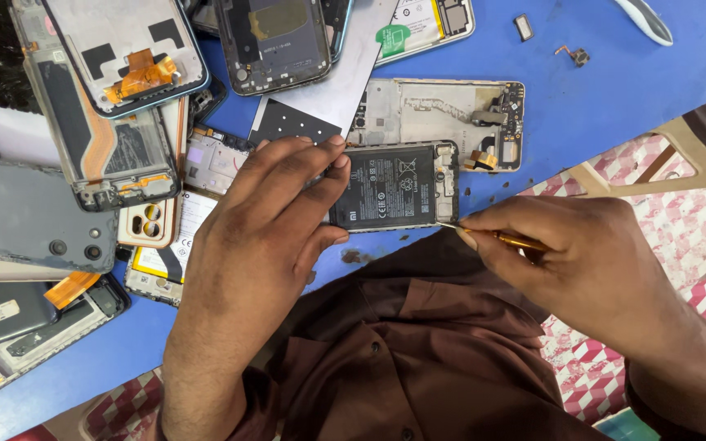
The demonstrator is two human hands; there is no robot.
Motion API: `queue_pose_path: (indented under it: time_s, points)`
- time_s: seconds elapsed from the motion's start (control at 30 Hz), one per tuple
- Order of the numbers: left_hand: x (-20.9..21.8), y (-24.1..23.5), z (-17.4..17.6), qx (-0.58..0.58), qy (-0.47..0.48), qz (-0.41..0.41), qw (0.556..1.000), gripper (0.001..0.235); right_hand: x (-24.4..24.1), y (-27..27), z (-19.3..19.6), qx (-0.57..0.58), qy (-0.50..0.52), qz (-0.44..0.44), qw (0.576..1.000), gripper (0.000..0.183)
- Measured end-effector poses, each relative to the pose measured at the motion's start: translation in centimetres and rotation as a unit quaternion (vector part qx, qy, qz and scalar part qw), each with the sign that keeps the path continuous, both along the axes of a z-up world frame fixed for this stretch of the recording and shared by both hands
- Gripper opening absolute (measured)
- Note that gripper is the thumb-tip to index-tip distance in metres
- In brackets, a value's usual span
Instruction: The person uses a small screwdriver to pry and separate the battery from the internal frame of a disassembled smartphone. They work on one phone at a time, carefully lifting the battery edges and detaching it from the chassis.
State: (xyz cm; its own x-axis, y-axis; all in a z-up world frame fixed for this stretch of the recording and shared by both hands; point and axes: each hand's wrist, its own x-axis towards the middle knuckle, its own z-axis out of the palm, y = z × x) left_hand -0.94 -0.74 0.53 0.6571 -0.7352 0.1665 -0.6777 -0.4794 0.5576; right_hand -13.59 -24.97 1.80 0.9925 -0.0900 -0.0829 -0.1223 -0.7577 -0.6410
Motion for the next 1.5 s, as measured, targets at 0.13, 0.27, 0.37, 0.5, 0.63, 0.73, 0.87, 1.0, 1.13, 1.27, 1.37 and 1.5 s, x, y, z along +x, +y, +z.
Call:
queue_pose_path:
  time_s: [0.13,0.27,0.37,0.5,0.63,0.73,0.87,1.0,1.13,1.27,1.37,1.5]
  points:
    - [0.0,-0.1,0.1,0.002,-0.004,-0.005,1.0,0.056,0.0,-0.4,-0.4,0.014,0.102,-0.051,0.993,0.012]
    - [0.1,-0.1,0.3,0.004,-0.005,-0.01,1.0,0.055,0.0,-0.6,-0.8,0.01,0.12,-0.054,0.991,0.012]
    - [0.2,-0.2,0.5,0.005,-0.003,-0.011,1.0,0.055,0.0,-0.5,-0.8,0.041,0.118,-0.07,0.99,0.012]
    - [0.2,-0.4,0.6,0.007,-0.003,-0.015,1.0,0.054,0.1,-0.3,-0.6,0.006,0.101,-0.035,0.994,0.015]
    - [0.4,-0.4,0.6,0.004,0.001,-0.018,1.0,0.053,-0.1,0.4,0.0,-0.066,-0.009,0.067,0.996,0.018]
    - [0.5,-0.6,0.7,0.004,0.001,-0.025,1.0,0.054,0.0,0.2,0.5,-0.084,-0.019,0.115,0.99,0.021]
    - [0.5,-0.5,0.6,0.004,0.0,-0.024,1.0,0.055,0.4,-0.3,0.3,-0.114,0.078,0.127,0.982,0.023]
    - [0.5,-0.5,0.6,0.005,0.001,-0.015,1.0,0.055,1.3,-1.2,-0.7,-0.02,0.0,0.098,0.995,0.019]
    - [0.5,-0.4,0.6,0.01,-0.001,-0.012,1.0,0.054,0.9,-1.4,-1.8,0.074,0.068,0.009,0.995,0.015]
    - [0.4,-0.3,0.3,0.012,0.001,-0.01,1.0,0.054,-0.5,-0.9,-3.6,0.07,0.13,-0.047,0.988,0.011]
    - [0.5,-0.5,0.3,0.018,0.004,-0.005,1.0,0.054,-1.9,-0.1,-4.6,0.138,0.029,-0.085,0.986,0.01]
    - [0.4,-0.5,0.4,0.016,0.0,-0.007,1.0,0.054,-2.7,0.5,-6.1,0.15,-0.036,-0.09,0.984,0.011]
